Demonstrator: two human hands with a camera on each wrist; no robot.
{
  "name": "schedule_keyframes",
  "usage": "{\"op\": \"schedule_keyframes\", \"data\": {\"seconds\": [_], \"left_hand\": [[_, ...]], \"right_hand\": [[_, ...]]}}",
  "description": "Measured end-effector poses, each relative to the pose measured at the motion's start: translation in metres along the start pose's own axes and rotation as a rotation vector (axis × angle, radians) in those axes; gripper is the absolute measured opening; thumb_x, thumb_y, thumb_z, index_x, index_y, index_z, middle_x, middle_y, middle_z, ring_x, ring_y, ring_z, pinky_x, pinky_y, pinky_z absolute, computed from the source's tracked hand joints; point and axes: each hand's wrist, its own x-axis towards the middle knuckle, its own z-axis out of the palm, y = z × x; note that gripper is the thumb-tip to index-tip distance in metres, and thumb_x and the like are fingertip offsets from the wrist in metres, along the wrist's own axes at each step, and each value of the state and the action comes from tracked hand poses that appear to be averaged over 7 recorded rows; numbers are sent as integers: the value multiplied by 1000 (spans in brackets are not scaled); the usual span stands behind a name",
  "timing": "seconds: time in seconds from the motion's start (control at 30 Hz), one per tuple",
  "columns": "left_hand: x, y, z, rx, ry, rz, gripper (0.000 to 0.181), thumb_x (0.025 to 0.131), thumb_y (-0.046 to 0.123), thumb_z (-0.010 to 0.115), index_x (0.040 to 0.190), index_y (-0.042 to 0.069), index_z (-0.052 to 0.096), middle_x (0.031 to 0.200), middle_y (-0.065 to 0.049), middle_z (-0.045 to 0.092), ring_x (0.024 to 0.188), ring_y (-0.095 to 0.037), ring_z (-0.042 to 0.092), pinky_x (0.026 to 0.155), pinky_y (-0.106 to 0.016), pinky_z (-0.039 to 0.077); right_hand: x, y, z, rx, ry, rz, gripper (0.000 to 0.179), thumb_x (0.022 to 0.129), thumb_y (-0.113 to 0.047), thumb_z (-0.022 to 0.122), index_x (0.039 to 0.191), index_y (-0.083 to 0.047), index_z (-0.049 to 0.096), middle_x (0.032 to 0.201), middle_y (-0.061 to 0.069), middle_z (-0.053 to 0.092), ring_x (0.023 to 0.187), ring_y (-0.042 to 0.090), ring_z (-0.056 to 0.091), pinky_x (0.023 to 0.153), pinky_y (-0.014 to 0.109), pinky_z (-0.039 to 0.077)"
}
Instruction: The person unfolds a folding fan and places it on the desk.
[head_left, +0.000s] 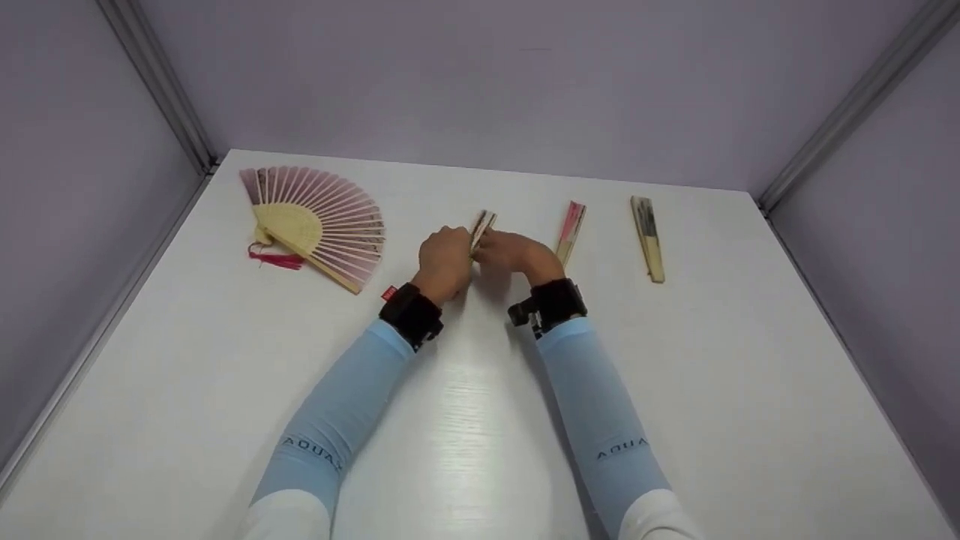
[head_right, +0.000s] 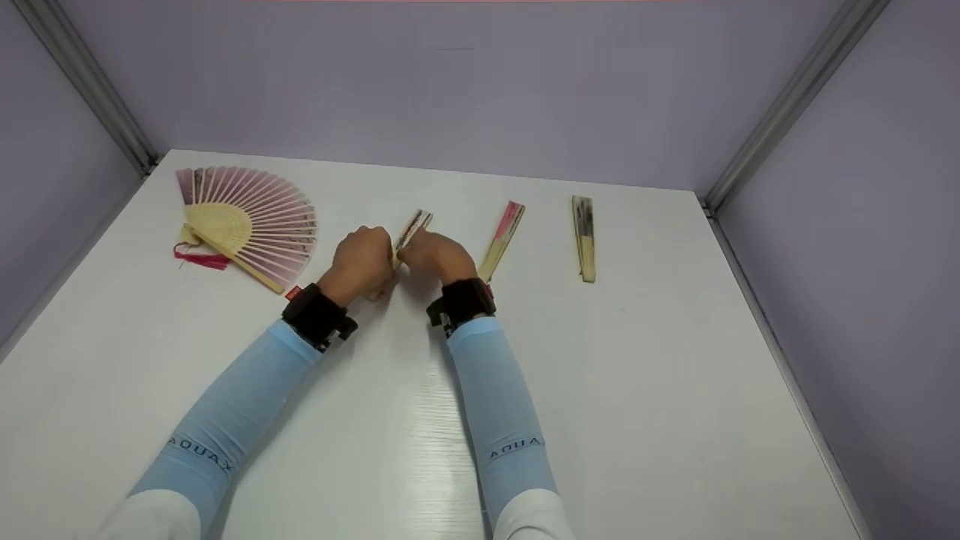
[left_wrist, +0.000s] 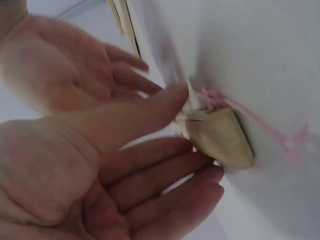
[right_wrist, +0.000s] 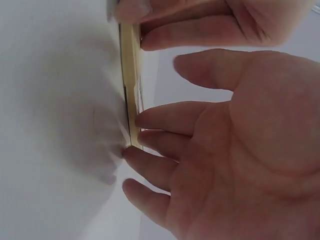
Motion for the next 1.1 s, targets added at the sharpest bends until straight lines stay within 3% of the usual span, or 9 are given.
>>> {"op": "schedule_keyframes", "data": {"seconds": [0.17,0.3,0.37,0.43,0.53,0.67,0.83,0.97,1.1], "left_hand": [[4,1,13,-110,41,-51,24,97,12,78,118,0,77,114,-16,81,105,-30,79,90,-45,68],[37,-22,38,-205,14,-88,21,95,16,77,111,3,75,107,-13,79,94,-27,75,80,-42,64],[59,-40,53,-252,-2,-94,26,89,21,82,107,5,74,100,-9,77,86,-24,70,72,-38,59],[74,-53,62,-293,-19,-91,32,82,25,87,103,6,73,95,-8,76,79,-23,70,64,-36,57],[77,-59,60,-367,-52,-96,35,81,29,88,101,6,72,87,-5,75,69,-19,70,54,-32,55],[56,-46,40,-477,-47,-117,30,84,26,85,99,3,73,85,-7,76,67,-20,72,55,-33,58],[8,-15,-5,-608,72,-85,32,91,18,80,114,-4,76,109,-17,80,92,-27,74,80,-39,63],[-3,-6,-18,-666,172,-40,39,96,18,77,129,-2,72,116,-17,77,99,-27,73,86,-39,63],[-7,-4,-23,-735,250,41,39,96,16,77,131,2,73,113,-15,77,98,-26,76,84,-37,65]], "right_hand": [[-1,-2,5,222,55,35,45,115,-30,42,140,-2,66,140,16,65,118,27,56,112,44,48],[1,-2,8,290,113,-2,32,111,-27,46,108,-6,70,98,4,59,90,20,51,84,33,43],[1,0,9,333,150,-9,28,109,-23,49,103,-6,70,91,1,53,83,19,47,78,31,39],[0,3,10,390,185,-2,28,109,-20,52,110,-3,74,98,4,62,86,18,54,81,31,44],[-2,8,11,541,231,70,41,109,-20,58,144,-2,67,141,13,70,116,24,71,105,35,56],[-5,7,9,748,307,183,59,105,-17,67,160,0,51,168,19,50,146,32,61,122,46,53],[-9,-2,1,958,383,222,42,106,-13,69,143,6,65,140,24,70,124,31,75,108,40,63],[-16,-10,-8,1005,399,180,29,110,-14,63,131,4,72,122,19,74,102,22,78,97,35,68],[-28,-15,-13,999,450,99,31,112,-15,58,133,4,70,127,20,74,103,22,80,96,37,68]]}}
